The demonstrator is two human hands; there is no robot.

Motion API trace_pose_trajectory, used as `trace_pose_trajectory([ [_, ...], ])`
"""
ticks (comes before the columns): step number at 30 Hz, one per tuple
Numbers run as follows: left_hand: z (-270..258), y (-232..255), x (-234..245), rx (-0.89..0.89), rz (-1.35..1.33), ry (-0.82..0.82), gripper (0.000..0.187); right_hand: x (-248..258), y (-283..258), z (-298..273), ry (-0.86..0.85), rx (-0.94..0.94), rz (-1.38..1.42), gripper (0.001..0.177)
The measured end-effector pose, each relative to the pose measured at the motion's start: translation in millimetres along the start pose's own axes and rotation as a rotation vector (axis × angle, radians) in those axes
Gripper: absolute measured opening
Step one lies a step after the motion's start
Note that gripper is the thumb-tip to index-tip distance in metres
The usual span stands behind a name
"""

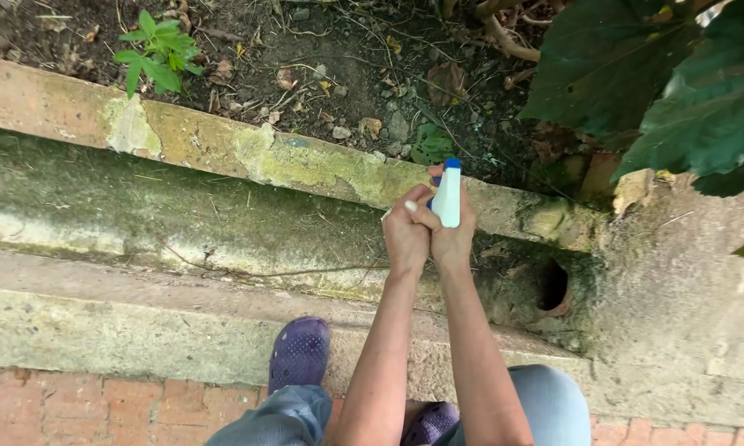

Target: Using a spray bottle to water or apply solution to various plants and flowers in a garden.

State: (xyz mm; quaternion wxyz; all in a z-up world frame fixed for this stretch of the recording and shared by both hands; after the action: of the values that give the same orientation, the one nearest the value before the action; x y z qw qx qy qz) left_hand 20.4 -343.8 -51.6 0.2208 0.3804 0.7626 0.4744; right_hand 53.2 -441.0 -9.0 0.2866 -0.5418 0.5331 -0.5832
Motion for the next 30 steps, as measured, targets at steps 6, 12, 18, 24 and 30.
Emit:
trace_pose_trajectory([
  [6, -2, -6, 9, -0.341, -0.082, -0.104, 0.02, 1, -2, -21, 0.064, 0.104, 0.123, 0.074],
  [12, 3, -7, 21, -0.279, 0.005, -0.099, 0.025, -3, -14, -35, 0.086, 0.323, 0.049, 0.075],
  [18, 8, -10, 18, -0.269, 0.063, -0.119, 0.027, -5, -1, -30, 0.091, 0.325, -0.04, 0.073],
  [24, 15, -15, 23, -0.097, -0.012, -0.146, 0.033, -12, 7, -29, 0.016, 0.197, -0.01, 0.091],
  [30, 18, -16, 24, 0.0, -0.036, -0.149, 0.031, -21, -1, -27, -0.075, 0.053, 0.117, 0.093],
])
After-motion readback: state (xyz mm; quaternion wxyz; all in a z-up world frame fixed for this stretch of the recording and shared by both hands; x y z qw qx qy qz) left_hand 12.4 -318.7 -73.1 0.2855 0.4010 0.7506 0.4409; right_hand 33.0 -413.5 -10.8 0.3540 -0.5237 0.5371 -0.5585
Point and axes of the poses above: each hand's wrist, its own z-axis towards the middle knuckle, its own x-axis out of the back of the hand, y = z × x, the point moved 9 cm from there along z, towards the middle knuckle, and after that the axes turned 13 degrees about y, right-handed, at the moved point
